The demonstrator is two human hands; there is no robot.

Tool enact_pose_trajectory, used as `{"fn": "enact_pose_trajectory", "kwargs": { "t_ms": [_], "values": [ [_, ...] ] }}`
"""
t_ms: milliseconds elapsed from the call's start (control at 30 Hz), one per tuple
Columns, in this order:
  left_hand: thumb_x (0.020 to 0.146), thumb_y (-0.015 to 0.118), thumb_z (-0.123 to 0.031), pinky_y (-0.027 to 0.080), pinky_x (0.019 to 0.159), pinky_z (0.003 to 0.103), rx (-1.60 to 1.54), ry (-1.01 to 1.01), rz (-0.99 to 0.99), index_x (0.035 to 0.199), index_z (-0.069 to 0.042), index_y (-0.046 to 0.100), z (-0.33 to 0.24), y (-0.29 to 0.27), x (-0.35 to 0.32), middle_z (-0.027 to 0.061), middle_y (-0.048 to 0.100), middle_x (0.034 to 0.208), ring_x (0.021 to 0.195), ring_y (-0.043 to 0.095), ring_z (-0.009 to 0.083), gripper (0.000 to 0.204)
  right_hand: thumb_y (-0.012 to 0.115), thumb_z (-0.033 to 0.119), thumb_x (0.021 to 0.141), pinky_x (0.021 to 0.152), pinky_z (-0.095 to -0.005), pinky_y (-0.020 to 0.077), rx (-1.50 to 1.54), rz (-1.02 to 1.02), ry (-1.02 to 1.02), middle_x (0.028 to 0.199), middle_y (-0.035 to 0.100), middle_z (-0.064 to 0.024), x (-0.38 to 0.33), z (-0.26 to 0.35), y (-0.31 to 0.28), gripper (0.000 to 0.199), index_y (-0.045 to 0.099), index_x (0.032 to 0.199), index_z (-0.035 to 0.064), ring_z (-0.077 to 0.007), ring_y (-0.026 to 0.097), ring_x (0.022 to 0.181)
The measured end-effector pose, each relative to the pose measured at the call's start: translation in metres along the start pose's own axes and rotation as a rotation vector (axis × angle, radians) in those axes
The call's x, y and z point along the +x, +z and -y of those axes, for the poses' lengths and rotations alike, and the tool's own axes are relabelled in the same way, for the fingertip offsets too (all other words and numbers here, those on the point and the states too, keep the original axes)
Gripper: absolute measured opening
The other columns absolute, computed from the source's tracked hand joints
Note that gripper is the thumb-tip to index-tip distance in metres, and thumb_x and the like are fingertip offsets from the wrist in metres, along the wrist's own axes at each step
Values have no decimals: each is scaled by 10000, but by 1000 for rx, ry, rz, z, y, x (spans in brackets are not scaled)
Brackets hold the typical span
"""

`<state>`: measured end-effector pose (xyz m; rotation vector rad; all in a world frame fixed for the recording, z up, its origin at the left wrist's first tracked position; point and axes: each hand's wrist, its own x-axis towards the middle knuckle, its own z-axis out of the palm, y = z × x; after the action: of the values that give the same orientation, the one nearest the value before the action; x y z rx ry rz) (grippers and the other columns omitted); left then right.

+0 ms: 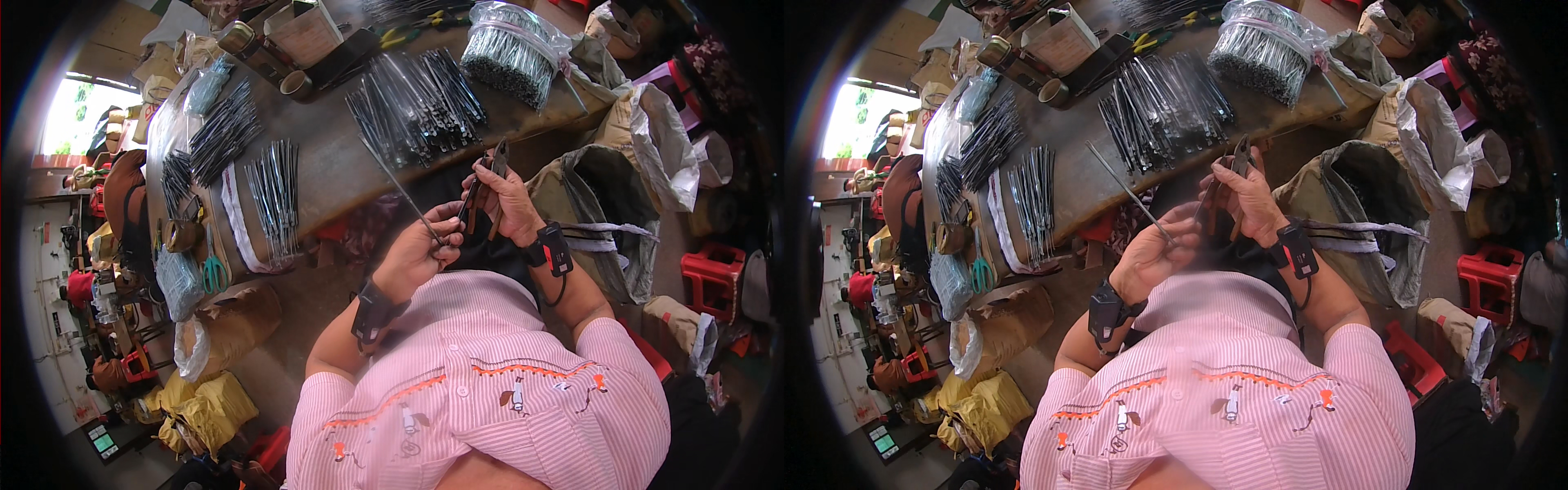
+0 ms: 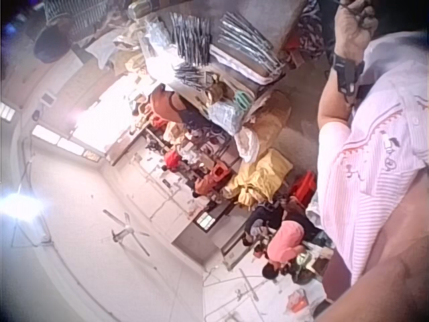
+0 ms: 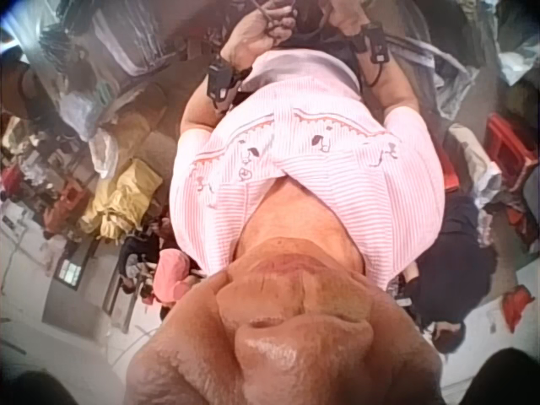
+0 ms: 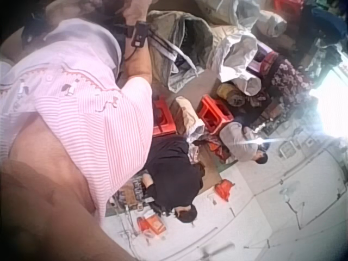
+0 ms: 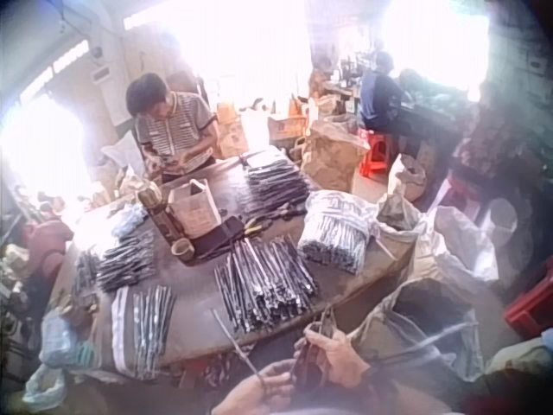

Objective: The person repeatedly picks up thin metal rods from a table, uses pliers to trim or bend the ends, and places the finished pieces back on the table. The process is continuous and repetitive throughout the clip.

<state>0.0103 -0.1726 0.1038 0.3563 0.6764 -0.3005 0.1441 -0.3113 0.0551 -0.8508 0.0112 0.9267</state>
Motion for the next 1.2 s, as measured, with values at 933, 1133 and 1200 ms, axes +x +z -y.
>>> {"fn": "enact_pose_trajectory", "kwargs": {
  "t_ms": [933,1133,1200],
  "values": [
    [883,609,-16,359,514,169,625,560,-42,1091,-27,656,6,-13,-8,-45,578,781,612,465,8,214,468,234,912,858,-383,555,513,42,294,1137,607,-272,-30,15,-30,349,608,1011,-70,-392,593,1087],
    [867,565,40,422,674,213,1141,973,-114,1073,-5,662,2,-1,-5,7,565,874,750,509,80,232,474,53,756,615,-339,558,514,332,459,967,610,-236,-47,15,-23,420,484,1175,24,-349,655,771],
    [858,554,56,421,721,225,1210,978,-130,1068,-3,663,1,2,-11,25,547,887,794,510,101,244,478,31,732,610,-318,547,297,332,407,969,607,-236,-50,12,-18,449,478,1181,20,-319,648,759]
  ]
}}
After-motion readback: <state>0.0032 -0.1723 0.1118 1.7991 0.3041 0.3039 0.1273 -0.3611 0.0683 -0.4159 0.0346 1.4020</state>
